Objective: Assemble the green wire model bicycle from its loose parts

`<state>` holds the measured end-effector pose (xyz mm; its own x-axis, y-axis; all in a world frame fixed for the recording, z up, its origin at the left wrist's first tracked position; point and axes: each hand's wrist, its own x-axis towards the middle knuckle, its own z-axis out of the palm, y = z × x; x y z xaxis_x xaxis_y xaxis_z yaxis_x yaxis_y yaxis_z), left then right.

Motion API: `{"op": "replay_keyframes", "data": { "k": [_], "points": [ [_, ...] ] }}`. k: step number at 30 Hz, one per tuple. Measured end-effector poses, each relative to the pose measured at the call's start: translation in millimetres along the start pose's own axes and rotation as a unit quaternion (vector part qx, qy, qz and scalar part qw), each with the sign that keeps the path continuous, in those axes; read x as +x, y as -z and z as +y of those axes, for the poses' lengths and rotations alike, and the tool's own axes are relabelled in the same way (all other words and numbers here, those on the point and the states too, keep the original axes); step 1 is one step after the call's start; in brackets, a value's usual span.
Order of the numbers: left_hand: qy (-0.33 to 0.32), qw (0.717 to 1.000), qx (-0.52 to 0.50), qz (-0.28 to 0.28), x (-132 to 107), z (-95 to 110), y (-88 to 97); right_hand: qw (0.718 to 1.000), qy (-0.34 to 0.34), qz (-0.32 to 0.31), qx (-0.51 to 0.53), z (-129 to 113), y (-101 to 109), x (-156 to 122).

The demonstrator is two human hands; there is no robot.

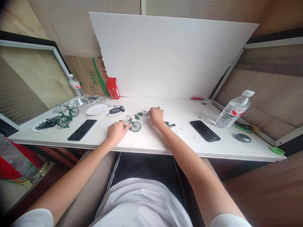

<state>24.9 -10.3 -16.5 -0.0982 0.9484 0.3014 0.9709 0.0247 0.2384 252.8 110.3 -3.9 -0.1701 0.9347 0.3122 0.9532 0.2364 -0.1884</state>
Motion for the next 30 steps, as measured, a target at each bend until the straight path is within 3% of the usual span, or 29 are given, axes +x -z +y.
{"op": "replay_keyframes", "data": {
  "k": [4,7,10,14,20,25,30],
  "points": [
    [-0.038,0.996,-0.065,0.038,-3,4,2.5,0.992,0.068,0.037,0.103,3,13,-20],
    [-0.078,0.962,-0.259,0.047,-5,10,0.3,0.971,0.165,0.053,0.166,0,21,-42],
    [-0.063,0.896,-0.440,-0.010,-8,17,-4.8,0.955,0.230,0.063,0.177,-4,25,-60],
    [-0.043,0.843,-0.527,-0.099,-9,22,-10.2,0.943,0.275,0.072,0.173,-7,23,-72],
    [-0.052,0.801,-0.572,-0.168,-7,18,-10.2,0.931,0.282,0.090,0.215,-9,20,-75],
    [-0.008,0.788,-0.600,-0.140,-6,15,-11.8,0.949,0.214,0.104,0.209,-3,20,-71],
    [0.020,0.773,-0.620,-0.130,-5,15,-12.7,0.969,0.205,0.057,0.127,1,16,-72]
  ]
}}
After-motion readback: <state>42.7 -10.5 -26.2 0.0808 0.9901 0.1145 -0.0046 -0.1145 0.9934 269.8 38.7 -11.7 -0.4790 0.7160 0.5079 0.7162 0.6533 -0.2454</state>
